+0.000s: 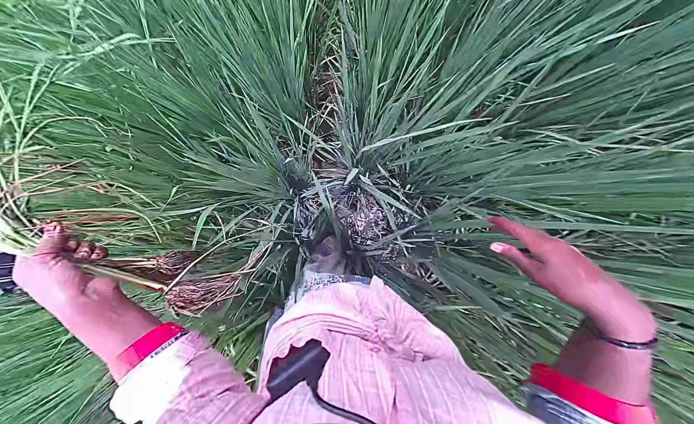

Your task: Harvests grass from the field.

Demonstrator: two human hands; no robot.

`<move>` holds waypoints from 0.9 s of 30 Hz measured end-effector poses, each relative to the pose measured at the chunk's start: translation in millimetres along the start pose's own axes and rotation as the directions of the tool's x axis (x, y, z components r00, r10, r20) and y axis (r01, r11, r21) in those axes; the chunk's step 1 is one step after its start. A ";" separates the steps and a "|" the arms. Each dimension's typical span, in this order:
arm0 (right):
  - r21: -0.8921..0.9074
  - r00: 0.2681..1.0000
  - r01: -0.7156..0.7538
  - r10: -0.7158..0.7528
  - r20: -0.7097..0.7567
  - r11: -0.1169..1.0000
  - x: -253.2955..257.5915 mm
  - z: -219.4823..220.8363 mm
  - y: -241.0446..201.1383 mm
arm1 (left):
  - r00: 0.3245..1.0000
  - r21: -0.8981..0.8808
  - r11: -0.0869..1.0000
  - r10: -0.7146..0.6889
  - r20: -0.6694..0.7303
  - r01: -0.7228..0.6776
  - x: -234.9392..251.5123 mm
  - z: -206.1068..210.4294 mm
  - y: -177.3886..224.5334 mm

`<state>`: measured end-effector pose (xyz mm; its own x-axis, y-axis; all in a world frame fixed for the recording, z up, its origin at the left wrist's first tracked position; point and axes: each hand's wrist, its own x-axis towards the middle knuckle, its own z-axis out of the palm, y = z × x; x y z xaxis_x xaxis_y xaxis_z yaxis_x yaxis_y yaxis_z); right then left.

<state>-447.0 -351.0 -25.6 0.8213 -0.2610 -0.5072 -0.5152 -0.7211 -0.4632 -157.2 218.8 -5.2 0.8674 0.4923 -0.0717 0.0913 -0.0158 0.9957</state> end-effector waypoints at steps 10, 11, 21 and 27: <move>0.145 1.000 0.020 -0.019 -0.006 0.989 55.0 -2.5 -62.6 | 0.997 0.028 0.998 -0.047 -0.069 0.049 61.1 72.2 -5.5; 0.146 0.999 0.019 -0.024 0.033 0.989 71.3 0.0 -78.2 | 0.995 0.030 0.998 -0.059 -0.077 0.061 72.3 76.7 -6.7; 0.080 0.977 0.092 -0.105 0.186 0.993 182.0 -12.4 -200.1 | 0.990 0.022 0.992 -0.124 -0.071 0.126 189.1 102.1 -10.7; 0.041 0.985 0.160 -0.162 0.058 0.986 208.9 -29.4 -225.4 | 0.990 -0.009 0.992 -0.124 -0.072 0.124 223.7 116.2 -5.6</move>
<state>-152.1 -261.9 -5.8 0.8785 -0.1030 -0.4664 -0.3867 -0.7267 -0.5678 93.2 227.9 -33.6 0.8119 0.5520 -0.1902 0.1934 0.0532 0.9797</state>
